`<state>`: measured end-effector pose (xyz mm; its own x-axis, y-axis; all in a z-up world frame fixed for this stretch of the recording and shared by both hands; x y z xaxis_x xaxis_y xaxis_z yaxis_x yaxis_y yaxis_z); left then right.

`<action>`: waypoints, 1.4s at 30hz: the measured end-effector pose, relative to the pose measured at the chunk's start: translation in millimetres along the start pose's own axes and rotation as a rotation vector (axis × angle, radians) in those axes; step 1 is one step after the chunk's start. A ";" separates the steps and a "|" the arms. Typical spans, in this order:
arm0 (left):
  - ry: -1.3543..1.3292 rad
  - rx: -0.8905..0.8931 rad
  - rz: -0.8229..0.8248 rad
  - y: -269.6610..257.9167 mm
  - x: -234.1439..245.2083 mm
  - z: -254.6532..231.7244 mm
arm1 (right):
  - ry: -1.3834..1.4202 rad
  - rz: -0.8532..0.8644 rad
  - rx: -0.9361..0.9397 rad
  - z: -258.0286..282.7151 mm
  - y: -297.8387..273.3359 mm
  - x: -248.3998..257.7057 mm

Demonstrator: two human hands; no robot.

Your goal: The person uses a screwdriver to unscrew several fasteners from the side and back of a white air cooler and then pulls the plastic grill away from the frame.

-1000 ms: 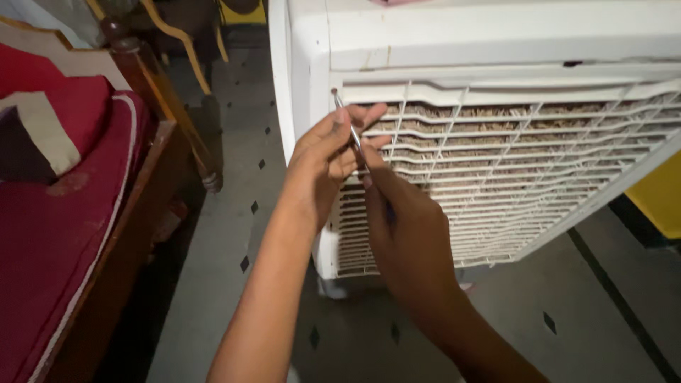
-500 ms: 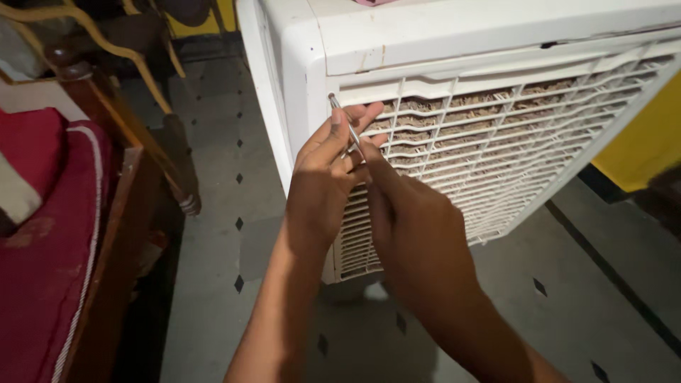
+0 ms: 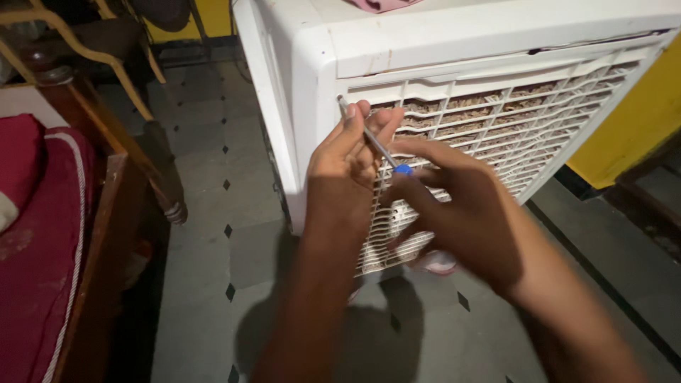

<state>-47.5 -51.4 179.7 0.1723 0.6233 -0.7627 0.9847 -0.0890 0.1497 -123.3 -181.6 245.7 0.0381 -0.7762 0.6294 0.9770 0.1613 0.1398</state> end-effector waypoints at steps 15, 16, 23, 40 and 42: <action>-0.244 0.014 0.117 -3.1 -5.0 0.5 | -0.115 -0.103 0.039 12.1 2.3 -5.8; -0.263 0.027 0.107 -2.0 -5.1 0.6 | -0.171 -0.116 -0.030 19.0 2.9 -7.3; 0.057 0.195 0.024 0.5 5.3 -30.5 | -0.941 0.068 -0.152 46.0 11.5 -3.0; 1.043 -0.802 0.148 106.2 22.2 -121.3 | -0.816 -0.134 -0.277 64.5 7.4 -22.0; 1.038 -1.087 0.256 105.9 23.1 -124.7 | -0.934 -0.158 -0.153 61.1 9.6 -19.2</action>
Point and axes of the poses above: each hand's wrist, its own y-axis towards the middle knuckle, its own x-axis out of the back of the hand, z = x × y, the point moved 2 cm from there along y, towards the middle knuckle, and after that the axes turned 7 degrees about x, right-handed, at the moved point
